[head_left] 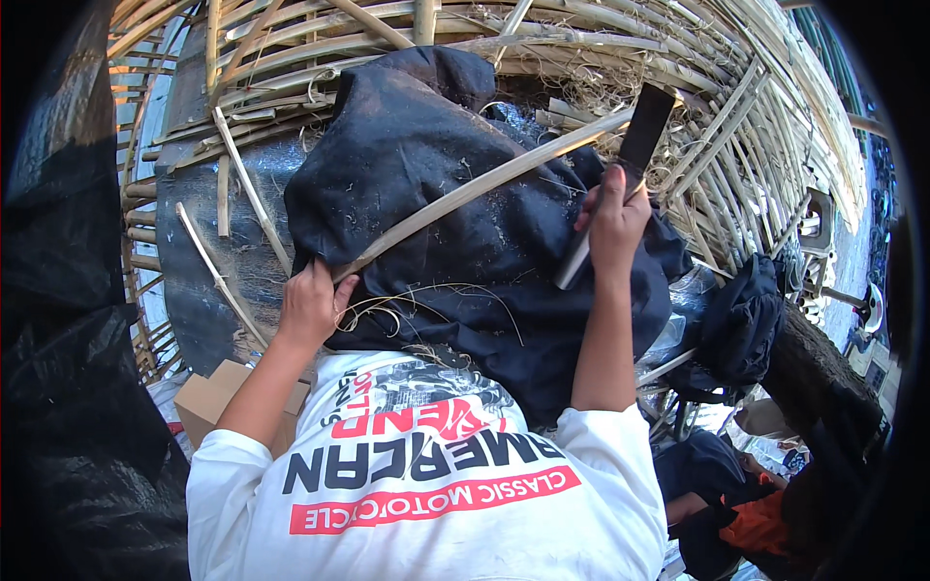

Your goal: The person uses a blade to shave a thin strip from a long piece of bamboo, repeatedly sliding the tool along the wood to smooth it and remove material.

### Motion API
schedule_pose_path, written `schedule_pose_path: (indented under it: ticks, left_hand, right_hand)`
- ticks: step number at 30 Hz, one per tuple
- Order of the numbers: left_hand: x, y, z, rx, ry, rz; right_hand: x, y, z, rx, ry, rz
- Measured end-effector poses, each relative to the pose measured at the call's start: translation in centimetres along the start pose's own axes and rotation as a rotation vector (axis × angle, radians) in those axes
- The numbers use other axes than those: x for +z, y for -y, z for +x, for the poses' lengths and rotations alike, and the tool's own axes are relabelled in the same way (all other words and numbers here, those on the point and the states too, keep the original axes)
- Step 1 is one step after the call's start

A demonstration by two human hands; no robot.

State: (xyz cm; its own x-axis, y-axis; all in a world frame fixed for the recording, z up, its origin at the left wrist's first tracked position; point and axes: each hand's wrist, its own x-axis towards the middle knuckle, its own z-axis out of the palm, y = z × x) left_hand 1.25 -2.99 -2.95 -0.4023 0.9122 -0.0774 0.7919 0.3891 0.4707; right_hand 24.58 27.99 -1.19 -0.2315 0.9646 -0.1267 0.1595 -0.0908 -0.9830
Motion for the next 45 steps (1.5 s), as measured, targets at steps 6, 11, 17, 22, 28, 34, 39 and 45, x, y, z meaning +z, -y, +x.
schedule_pose_path:
  ticks: [6, 11, 17, 22, 28, 34, 39, 45]
  left_hand:
    - [0.3, 0.5, -0.2, 0.007, 0.008, 0.060]
    - [0.1, 0.0, -0.3, 0.002, -0.008, 0.090]
    - [0.6, -0.4, -0.4, -0.008, -0.066, 0.054]
    - [0.4, -0.8, -0.6, -0.027, -0.095, 0.069]
    - [1.0, -0.3, -1.0, -0.029, -0.102, 0.057]
    - [1.2, -0.3, -1.4, -0.039, -0.134, 0.062]
    - [1.4, -0.5, -0.7, -0.014, -0.186, 0.047]
    - [1.4, 0.0, -1.1, -0.074, -0.160, 0.016]
  right_hand:
    - [0.7, 0.8, -0.2, 0.060, 0.022, 0.072]
    - [2.2, 1.0, -3.8, 0.170, 0.243, -0.066]
    - [-1.7, 4.2, -2.0, 0.174, 0.248, -0.148]
    - [0.5, 2.5, -1.8, 0.170, 0.162, -0.136]
    - [-2.0, 3.6, -0.7, 0.170, 0.257, -0.169]
    - [1.1, 2.9, -0.4, 0.171, 0.208, -0.134]
    - [-0.9, 3.0, -0.4, 0.198, 0.283, -0.112]
    - [2.9, 1.0, -3.7, 0.228, 0.241, -0.031]
